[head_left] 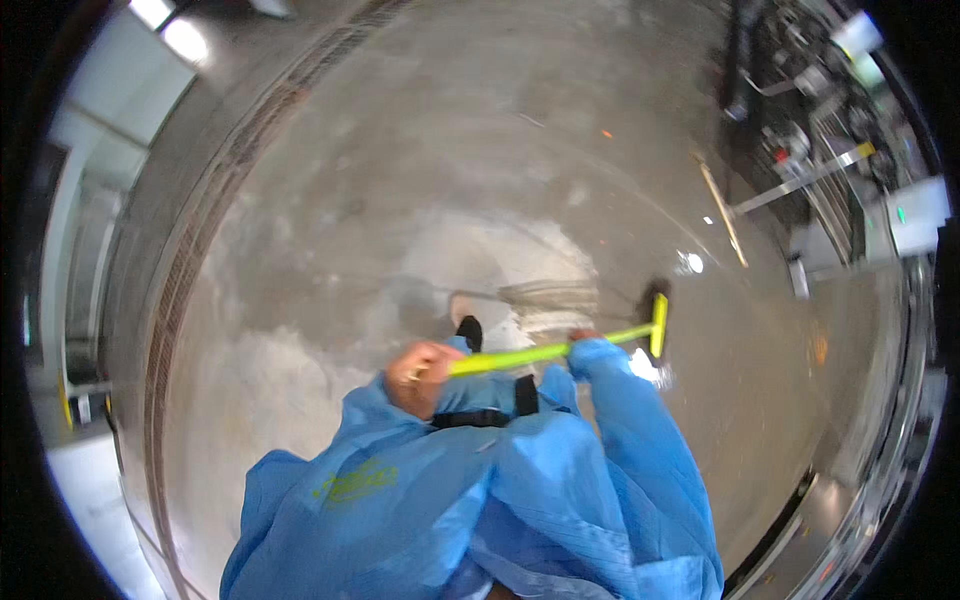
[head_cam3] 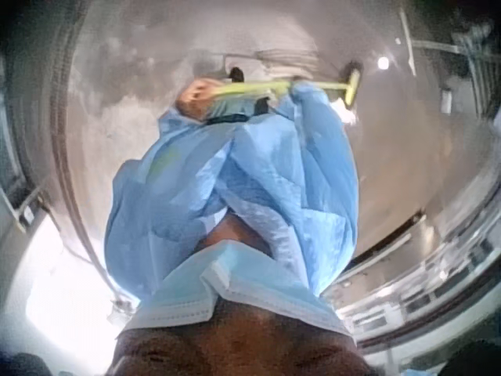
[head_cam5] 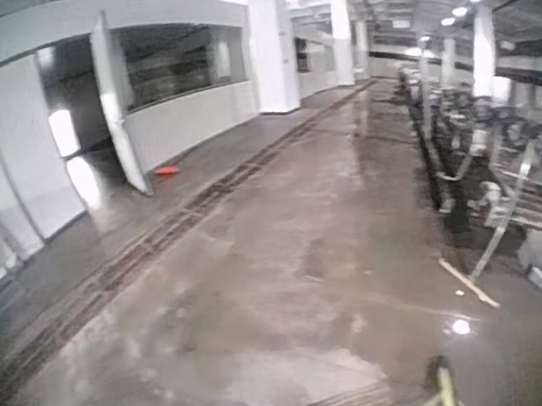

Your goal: The person sweeps orange food pieces across a wet industrial floor into a pile using a broom and then scoops the debris into a hand-held dustpan.

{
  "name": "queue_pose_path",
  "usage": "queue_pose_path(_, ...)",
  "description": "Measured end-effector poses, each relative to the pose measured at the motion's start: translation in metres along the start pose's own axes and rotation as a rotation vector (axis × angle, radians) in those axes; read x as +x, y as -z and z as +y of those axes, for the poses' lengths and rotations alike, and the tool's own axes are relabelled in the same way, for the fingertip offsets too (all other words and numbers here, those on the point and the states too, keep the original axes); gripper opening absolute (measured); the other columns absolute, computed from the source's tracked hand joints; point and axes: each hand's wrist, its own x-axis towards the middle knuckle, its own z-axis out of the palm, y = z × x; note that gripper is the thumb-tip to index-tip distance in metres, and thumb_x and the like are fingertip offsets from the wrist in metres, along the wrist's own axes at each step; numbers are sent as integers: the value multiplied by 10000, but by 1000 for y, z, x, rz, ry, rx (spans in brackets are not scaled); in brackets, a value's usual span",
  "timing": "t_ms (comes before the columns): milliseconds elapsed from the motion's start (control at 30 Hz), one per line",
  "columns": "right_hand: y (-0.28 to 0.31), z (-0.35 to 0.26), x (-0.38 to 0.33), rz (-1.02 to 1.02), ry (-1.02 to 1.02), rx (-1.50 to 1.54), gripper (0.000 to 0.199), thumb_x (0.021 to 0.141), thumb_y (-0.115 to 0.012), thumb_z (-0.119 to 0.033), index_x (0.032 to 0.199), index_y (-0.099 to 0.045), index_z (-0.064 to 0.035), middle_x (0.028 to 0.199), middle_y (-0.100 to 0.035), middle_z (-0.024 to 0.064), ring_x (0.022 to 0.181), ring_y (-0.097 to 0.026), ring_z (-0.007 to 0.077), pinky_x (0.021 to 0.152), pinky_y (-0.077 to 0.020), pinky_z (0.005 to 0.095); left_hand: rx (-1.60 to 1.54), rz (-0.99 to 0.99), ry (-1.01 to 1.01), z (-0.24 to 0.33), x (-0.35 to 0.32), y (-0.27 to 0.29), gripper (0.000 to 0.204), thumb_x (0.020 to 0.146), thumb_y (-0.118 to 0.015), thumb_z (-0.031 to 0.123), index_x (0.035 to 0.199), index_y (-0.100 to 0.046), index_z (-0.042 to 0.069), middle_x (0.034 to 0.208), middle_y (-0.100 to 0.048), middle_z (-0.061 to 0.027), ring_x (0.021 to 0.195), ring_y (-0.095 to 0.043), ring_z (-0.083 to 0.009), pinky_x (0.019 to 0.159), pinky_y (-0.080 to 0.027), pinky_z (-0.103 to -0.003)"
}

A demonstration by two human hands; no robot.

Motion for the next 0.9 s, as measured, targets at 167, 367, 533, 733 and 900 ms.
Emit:
queue_pose_path(167, 4, -8, 56, 39, 34, -14, 232, 584, -613, -282, 762, -561, -143, 816, -586, 130, 850, -541, 298, 812, -381, 402, -86, -29, 340, 12, 74, 47, 217, 788, -470, 193, 759, -560, -2, 665, -578, -108, 492, -457, -98, 449, -375, -224)
queue_pose_path(367, 40, -124, 138, -36, 464, 39, 231, 640, -589, -288, 766, -550, -99, 742, -578, 142, 733, -552, 322, 675, -436, 380, -24, 492, 131, 8, 133, 158, 192, 747, -477, 156, 648, -558, 13, 683, -589, -102, 512, -487, -121, 447, -394, -240)
queue_pose_path(533, 88, -254, 159, -196, 956, 162, 138, 676, -562, -206, 765, -532, -105, 687, -535, 123, 646, -537, 270, 596, -441, 365, -172, 688, -347, 41, 119, 280, 259, 722, -474, 268, 678, -534, 20, 576, -504, -125, 542, -498, -234, 511, -421, -345)
queue_pose_path(733, 144, -371, 171, -103, 1031, 142, 184, 629, -593, -241, 741, -529, -111, 687, -550, 132, 686, -537, 321, 610, -414, 415, 231, 766, -529, 145, 137, 293, 287, 796, -399, 314, 663, -446, 64, 669, -428, -78, 657, -404, -191, 650, -329, -343)
queue_pose_path(900, 166, -372, 220, 70, 980, 322, 161, 598, -611, -218, 670, -533, -97, 673, -569, 134, 700, -548, 326, 611, -422, 406, 231, 628, -590, 139, 207, 275, 282, 822, -341, 288, 614, -342, 98, 653, -367, -61, 657, -354, -190, 657, -293, -351)
